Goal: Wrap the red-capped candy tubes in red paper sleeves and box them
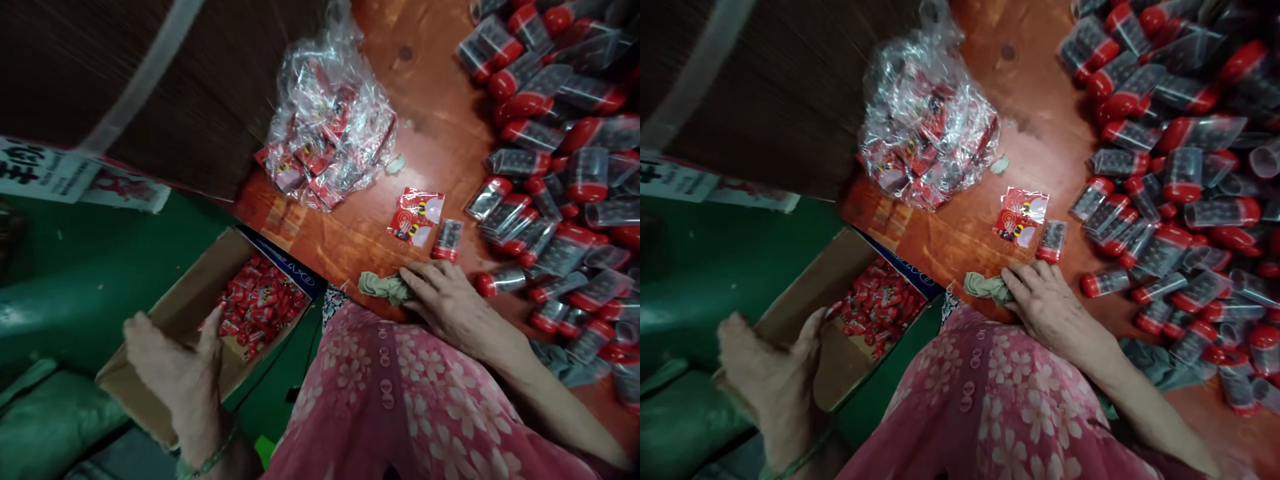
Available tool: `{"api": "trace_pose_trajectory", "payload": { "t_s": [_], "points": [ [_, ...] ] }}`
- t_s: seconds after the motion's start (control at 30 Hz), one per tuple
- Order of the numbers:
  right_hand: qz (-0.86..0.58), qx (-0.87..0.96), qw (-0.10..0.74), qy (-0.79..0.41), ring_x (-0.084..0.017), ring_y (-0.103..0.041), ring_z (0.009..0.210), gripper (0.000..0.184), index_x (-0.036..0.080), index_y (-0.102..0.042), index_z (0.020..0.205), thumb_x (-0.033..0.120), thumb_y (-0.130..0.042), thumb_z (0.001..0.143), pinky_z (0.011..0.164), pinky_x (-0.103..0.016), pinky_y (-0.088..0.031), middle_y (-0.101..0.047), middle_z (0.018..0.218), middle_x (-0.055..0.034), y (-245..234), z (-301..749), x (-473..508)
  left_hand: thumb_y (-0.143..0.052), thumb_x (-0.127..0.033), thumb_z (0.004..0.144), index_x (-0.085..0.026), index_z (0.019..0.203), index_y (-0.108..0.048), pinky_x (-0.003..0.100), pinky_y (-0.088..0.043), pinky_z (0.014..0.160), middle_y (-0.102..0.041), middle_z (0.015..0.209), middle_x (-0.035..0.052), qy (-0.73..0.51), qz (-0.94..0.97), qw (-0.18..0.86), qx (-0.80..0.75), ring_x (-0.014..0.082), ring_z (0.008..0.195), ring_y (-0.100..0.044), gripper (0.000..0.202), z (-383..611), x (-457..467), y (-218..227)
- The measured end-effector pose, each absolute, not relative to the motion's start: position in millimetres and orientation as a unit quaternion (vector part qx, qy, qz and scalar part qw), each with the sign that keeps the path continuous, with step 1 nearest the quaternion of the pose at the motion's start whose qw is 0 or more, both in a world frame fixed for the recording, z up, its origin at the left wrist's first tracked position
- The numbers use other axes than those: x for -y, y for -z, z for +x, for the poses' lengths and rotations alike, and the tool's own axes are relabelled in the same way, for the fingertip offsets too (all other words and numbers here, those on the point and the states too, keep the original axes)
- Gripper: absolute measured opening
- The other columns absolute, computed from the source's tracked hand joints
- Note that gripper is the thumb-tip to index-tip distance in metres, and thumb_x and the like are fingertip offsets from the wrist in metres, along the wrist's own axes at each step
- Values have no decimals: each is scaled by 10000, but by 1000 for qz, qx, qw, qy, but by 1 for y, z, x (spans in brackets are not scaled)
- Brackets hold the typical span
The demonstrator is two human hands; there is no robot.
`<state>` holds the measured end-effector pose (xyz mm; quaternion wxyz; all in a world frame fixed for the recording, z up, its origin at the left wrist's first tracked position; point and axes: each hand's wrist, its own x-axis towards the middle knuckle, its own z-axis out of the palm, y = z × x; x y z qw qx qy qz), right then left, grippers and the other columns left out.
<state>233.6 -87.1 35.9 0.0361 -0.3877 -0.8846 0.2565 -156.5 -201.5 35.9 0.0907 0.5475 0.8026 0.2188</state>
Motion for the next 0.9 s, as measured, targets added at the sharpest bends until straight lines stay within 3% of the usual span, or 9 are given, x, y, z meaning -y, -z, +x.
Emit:
{"api": "trace_pose_trajectory", "payload": {
  "t_s": [0.07, 0.1, 0.27, 0.4, 0.5, 0.6, 0.7, 0.77, 0.9],
  "points": [
    [-381, 900, 4, -210, -286, -506, 1016, 386, 116, -572, 1339, 195, -502, 968, 862, -434, -417, -652, 1214, -170, -29, 229, 93, -736, -465, 803, -253, 1452, -433, 518, -478, 973, -597, 1352, 122, -237, 566, 39, -788, 380, 1211, -579, 747, -117, 183, -29],
    [-380, 905, -1, -191, -274, -500, 966, 369, 115, -589, 1315, 152, -483, 963, 834, -419, -399, -669, 1134, -161, -26, 227, 95, -686, -465, 848, -224, 1458, -417, 488, -482, 978, -578, 1373, 146, -229, 620, 112, -742, 347, 1215, -581, 708, -92, 170, -25],
    [-374, 914, 56, -148, -229, -450, 815, 279, 110, -674, 1130, 110, -455, 957, 800, -388, -344, -631, 835, -92, -17, 221, 92, -532, -504, 933, -89, 1249, -551, 412, -457, 878, -667, 1090, 165, -206, 830, 149, -497, 276, 1011, -599, 522, 9, 116, -1],
    [-402, 893, 126, -157, -208, -445, 806, 253, 154, -695, 1011, 123, -446, 972, 847, -387, -332, -610, 775, -55, -7, 217, 85, -429, -308, 996, -128, 973, -628, 390, -358, 727, -637, 786, 86, -171, 861, 109, -466, 232, 763, -537, 269, 24, 99, 16],
    [-409, 885, 161, -155, -194, -426, 764, 213, 160, -696, 884, 152, -501, 968, 829, -371, -318, -562, 701, -33, -3, 211, 79, -424, -263, 994, -169, 743, -588, 388, -303, 695, -583, 659, 61, -176, 848, 86, -492, 215, 688, -487, 314, 20, 94, 22],
    [-396, 892, 159, -150, -182, -417, 732, 252, 162, -674, 774, 192, -526, 976, 801, -358, -303, -542, 667, -23, -8, 209, 76, -422, -340, 1003, -192, 616, -523, 386, -284, 692, -551, 576, 43, -189, 840, 80, -502, 199, 644, -456, 426, 19, 92, 21],
    [-387, 895, 110, -193, -173, -430, 719, 361, 174, -642, 693, 344, -530, 991, 806, -358, -311, -564, 666, -19, -23, 217, 71, -379, -461, 1003, -192, 665, -570, 390, -313, 726, -590, 602, 46, -197, 846, 122, -480, 204, 669, -483, 473, 23, 90, 13],
    [-392, 887, 87, -229, -181, -463, 751, 386, 178, -660, 731, 436, -518, 980, 804, -351, -328, -605, 711, -28, -33, 223, 65, -369, -482, 999, -171, 843, -647, 393, -355, 755, -665, 724, 76, -211, 838, 158, -479, 224, 744, -536, 446, 25, 86, 7],
    [-466, 867, 86, -152, -254, -504, 953, 301, 145, -674, 1103, 383, -535, 980, 825, -383, -336, -686, 1003, -113, -34, 227, 49, -479, -297, 978, -120, 1099, -634, 369, -446, 774, -728, 933, 115, -284, 798, 164, -506, 224, 835, -609, 264, 23, 69, -1]
  ]
}}
